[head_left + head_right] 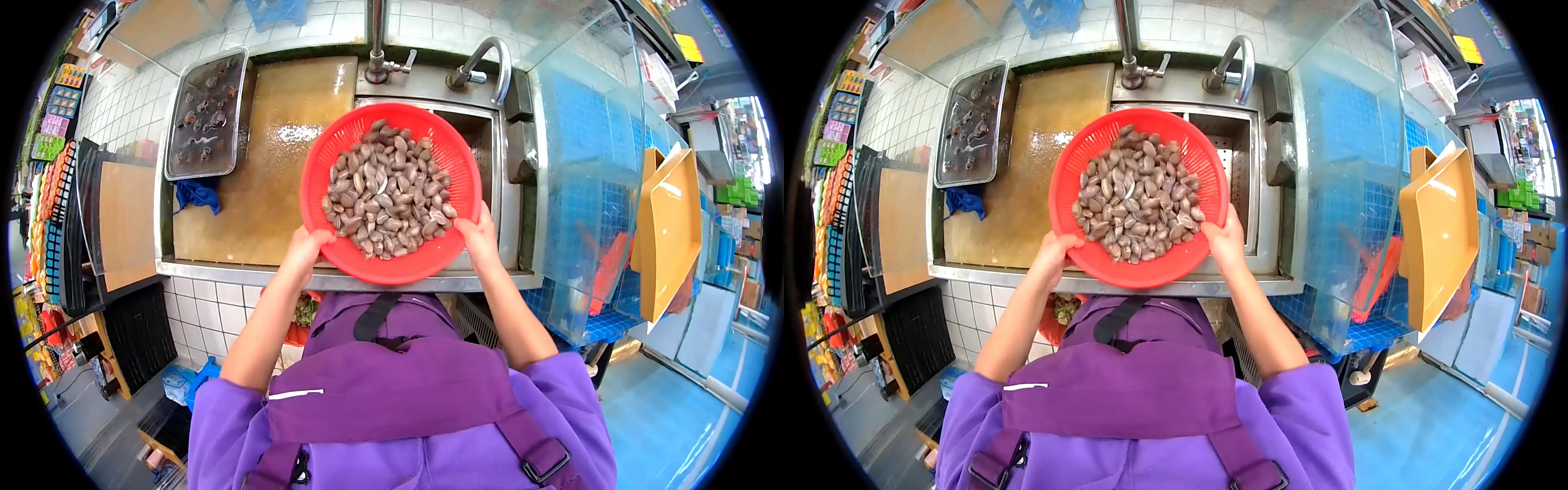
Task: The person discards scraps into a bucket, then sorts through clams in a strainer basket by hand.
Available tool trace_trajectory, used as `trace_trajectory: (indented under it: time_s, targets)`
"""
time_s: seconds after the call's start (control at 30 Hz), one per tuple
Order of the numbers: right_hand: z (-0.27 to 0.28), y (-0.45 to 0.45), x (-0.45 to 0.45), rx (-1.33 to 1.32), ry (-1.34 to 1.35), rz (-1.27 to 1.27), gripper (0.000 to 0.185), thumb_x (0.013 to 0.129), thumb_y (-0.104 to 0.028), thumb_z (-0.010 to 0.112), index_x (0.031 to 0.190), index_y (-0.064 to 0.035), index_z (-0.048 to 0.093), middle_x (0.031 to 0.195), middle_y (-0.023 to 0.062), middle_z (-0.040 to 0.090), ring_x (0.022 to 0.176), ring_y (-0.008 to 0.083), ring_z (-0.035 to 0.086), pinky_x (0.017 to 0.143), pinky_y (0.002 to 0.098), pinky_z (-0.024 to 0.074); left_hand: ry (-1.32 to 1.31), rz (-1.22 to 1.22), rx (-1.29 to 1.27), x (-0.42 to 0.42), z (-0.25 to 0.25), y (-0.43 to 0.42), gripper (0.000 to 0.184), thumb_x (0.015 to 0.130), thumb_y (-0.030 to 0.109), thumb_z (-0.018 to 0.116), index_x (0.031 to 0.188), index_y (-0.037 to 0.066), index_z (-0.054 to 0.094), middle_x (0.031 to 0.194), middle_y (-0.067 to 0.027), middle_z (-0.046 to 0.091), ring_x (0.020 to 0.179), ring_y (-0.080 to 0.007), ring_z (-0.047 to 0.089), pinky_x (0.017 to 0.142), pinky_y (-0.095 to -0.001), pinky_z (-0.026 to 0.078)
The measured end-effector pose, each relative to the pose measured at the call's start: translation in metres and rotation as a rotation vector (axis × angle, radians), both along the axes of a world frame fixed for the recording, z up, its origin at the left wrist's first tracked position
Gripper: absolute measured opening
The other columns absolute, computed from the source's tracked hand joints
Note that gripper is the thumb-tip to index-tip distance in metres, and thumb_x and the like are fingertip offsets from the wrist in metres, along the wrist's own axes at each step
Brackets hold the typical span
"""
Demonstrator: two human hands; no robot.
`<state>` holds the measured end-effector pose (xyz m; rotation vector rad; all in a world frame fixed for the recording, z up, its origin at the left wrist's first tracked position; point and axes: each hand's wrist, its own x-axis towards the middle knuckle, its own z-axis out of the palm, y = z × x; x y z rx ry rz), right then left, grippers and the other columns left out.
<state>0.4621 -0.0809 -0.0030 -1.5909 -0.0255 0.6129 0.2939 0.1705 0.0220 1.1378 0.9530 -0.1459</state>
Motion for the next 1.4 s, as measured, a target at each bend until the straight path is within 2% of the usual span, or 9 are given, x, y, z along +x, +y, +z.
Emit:
trace_trajectory:
  time_s: [0.1, 0.2, 0.5, 0.87, 1.0, 1.07, 1.2, 1.37, 1.4]
  targets:
    - [0.044, -0.001, -0.022, 0.069, -0.173, -0.09, 0.046, 0.076, 0.001, 0.052, 0.12, -0.0006, 0.041, 0.104, 0.0064, 0.057, 0.092, 0.0143, 0.055, 0.084, 0.0275, 0.0429, -0.183, 0.051, 0.106, -0.018, 0.003, -0.014, 0.027, 0.074, 0.007, 0.053, 0.099, 0.002, 0.056, 0.091, -0.0052, 0.061, 0.083, -0.0163, 0.059, 0.071, -0.0302, 0.049]
    - [-0.019, -0.011, -0.019, -0.048, -0.316, -0.032, 0.046, 0.074, 0.002, 0.051, 0.119, -0.0005, 0.043, 0.102, 0.0064, 0.058, 0.091, 0.0139, 0.055, 0.083, 0.0269, 0.0431, -0.211, 0.051, 0.229, -0.014, -0.016, -0.013, 0.022, 0.075, 0.008, 0.053, 0.096, 0.002, 0.057, 0.089, -0.005, 0.062, 0.08, -0.0159, 0.059, 0.069, -0.0303, 0.049]
    - [0.033, -0.007, -0.018, 0.05, -0.093, -0.089, 0.039, 0.074, 0.003, 0.051, 0.112, -0.0015, 0.048, 0.1, 0.0057, 0.058, 0.09, 0.0136, 0.055, 0.08, 0.0256, 0.0438, -0.118, 0.051, 0.028, -0.013, 0.012, -0.015, 0.021, 0.074, 0.007, 0.053, 0.094, 0.0, 0.058, 0.086, -0.0051, 0.062, 0.075, -0.0141, 0.057, 0.07, -0.0278, 0.046]
    - [-0.07, -0.034, -0.001, -0.237, -0.131, -0.004, 0.041, 0.071, -0.006, 0.058, 0.111, 0.0008, 0.05, 0.099, 0.0131, 0.061, 0.087, 0.0214, 0.059, 0.081, 0.0318, 0.0452, 0.067, -0.063, -0.008, -0.004, -0.042, -0.017, 0.021, 0.075, 0.012, 0.052, 0.095, 0.005, 0.056, 0.082, -0.0031, 0.061, 0.069, -0.0127, 0.058, 0.057, -0.0274, 0.049]
    - [0.005, -0.01, -0.006, -0.53, -0.368, 0.013, 0.044, 0.071, -0.01, 0.062, 0.112, -0.0004, 0.05, 0.101, 0.0163, 0.06, 0.093, 0.0275, 0.057, 0.086, 0.0364, 0.0429, 0.046, -0.116, -0.039, -0.006, -0.041, -0.016, 0.027, 0.077, 0.017, 0.054, 0.102, 0.007, 0.054, 0.088, -0.0034, 0.061, 0.073, -0.0124, 0.059, 0.061, -0.028, 0.05]
    - [0.023, -0.003, -0.002, -0.662, -1.057, 0.224, 0.047, 0.069, -0.014, 0.066, 0.113, -0.0026, 0.051, 0.1, 0.018, 0.059, 0.098, 0.0311, 0.053, 0.088, 0.0401, 0.0397, 0.045, -0.148, -0.055, -0.006, -0.036, -0.015, 0.029, 0.079, 0.02, 0.055, 0.105, 0.007, 0.053, 0.091, -0.0037, 0.061, 0.075, -0.0123, 0.059, 0.061, -0.0281, 0.05]
    - [0.035, 0.021, -0.022, -1.012, -0.825, 0.986, 0.025, 0.07, -0.021, 0.064, 0.09, -0.0069, 0.06, 0.089, 0.011, 0.061, 0.094, 0.0293, 0.054, 0.081, 0.0401, 0.0396, 0.072, -0.152, -0.032, -0.004, -0.012, -0.015, 0.044, 0.08, 0.035, 0.06, 0.113, 0.007, 0.05, 0.103, -0.0055, 0.058, 0.083, -0.0138, 0.058, 0.065, -0.0283, 0.05]
    - [-0.021, 0.02, -0.021, -1.009, -0.903, 0.998, 0.019, 0.071, -0.026, 0.062, 0.076, -0.0073, 0.06, 0.084, 0.0094, 0.062, 0.081, 0.0274, 0.059, 0.072, 0.0396, 0.0435, 0.06, -0.05, 0.1, -0.008, -0.009, -0.006, 0.051, 0.08, 0.038, 0.062, 0.117, 0.005, 0.049, 0.113, -0.0081, 0.053, 0.091, -0.0174, 0.056, 0.07, -0.0301, 0.048]
    - [-0.023, 0.019, -0.019, -1.011, -0.864, 0.994, 0.02, 0.072, -0.026, 0.061, 0.074, -0.0069, 0.06, 0.083, 0.0093, 0.062, 0.077, 0.0269, 0.06, 0.068, 0.0394, 0.0447, 0.019, -0.089, 0.543, -0.01, -0.011, -0.004, 0.049, 0.082, 0.036, 0.062, 0.118, 0.005, 0.048, 0.113, -0.0079, 0.052, 0.091, -0.0169, 0.055, 0.072, -0.0298, 0.047]
